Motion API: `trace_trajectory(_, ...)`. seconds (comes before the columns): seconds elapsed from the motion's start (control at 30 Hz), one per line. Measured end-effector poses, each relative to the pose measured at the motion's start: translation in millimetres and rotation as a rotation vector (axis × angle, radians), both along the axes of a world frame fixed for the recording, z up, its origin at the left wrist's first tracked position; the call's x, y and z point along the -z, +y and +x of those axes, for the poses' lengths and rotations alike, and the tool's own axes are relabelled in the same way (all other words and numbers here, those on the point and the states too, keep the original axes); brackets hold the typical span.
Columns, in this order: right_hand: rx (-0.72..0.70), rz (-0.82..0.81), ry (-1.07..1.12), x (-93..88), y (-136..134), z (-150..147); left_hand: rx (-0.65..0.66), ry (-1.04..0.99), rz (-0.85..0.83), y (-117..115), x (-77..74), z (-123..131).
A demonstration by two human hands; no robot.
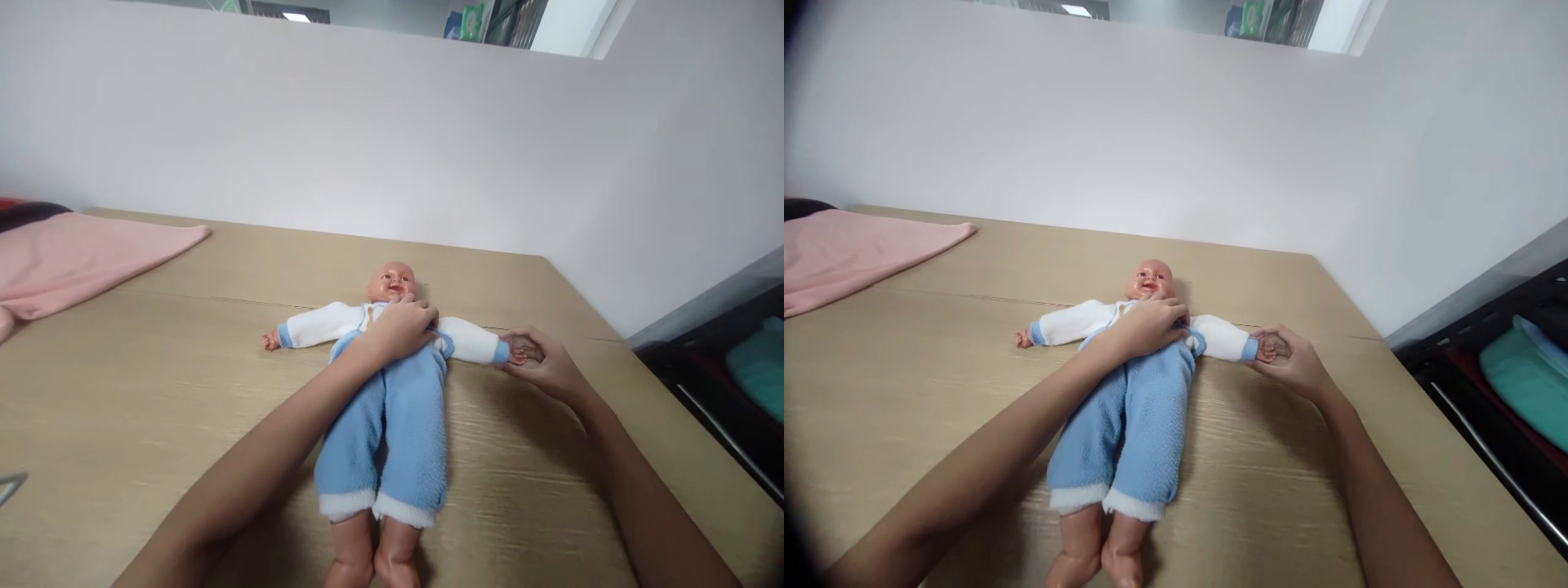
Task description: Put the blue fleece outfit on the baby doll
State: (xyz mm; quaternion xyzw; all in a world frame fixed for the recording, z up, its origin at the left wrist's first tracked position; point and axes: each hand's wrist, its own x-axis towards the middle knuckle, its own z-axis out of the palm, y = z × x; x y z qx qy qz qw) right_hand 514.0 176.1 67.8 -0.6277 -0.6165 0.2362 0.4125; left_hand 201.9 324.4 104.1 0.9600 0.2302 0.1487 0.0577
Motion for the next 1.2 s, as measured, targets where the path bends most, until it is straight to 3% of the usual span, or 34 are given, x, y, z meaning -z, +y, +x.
trace_trajectory(0.2, 0.054, 0.163, 0.228, -13.5, 14, -41, 0.237, -0.125, -0.029, -2, 1.3, -15)
trace_trajectory(0.33, 0.036, 0.232, 0.207, -18.9, 26, -79, 0.365, -0.256, -0.022, -6, 3.5, -22)
trace_trajectory(0.43, 0.012, 0.285, 0.073, -14.6, 36, -102, 0.396, -0.317, 0.07, -9, 7.2, -26)
trace_trajectory(0.57, -0.097, 0.339, -0.047, -4.3, 39, -120, 0.385, -0.421, 0.129, -11, 11.1, -31)
trace_trajectory(0.73, -0.226, 0.359, -0.064, -3.7, 23, -127, 0.319, -0.601, -0.058, -11, 11.3, -30)
trace_trajectory(0.83, -0.24, 0.298, 0.05, -1.9, 17, -131, 0.244, -0.638, -0.123, -8, 11.2, -26)
trace_trajectory(1.03, -0.083, 0.09, 0.77, 18.5, 30, -142, 0.123, -0.512, -0.183, 0, 15.8, -18)
trace_trajectory(1.2, 0.121, 0.102, 0.746, 33.7, 38, -145, 0.031, -0.392, -0.235, 9, 24.4, -14)
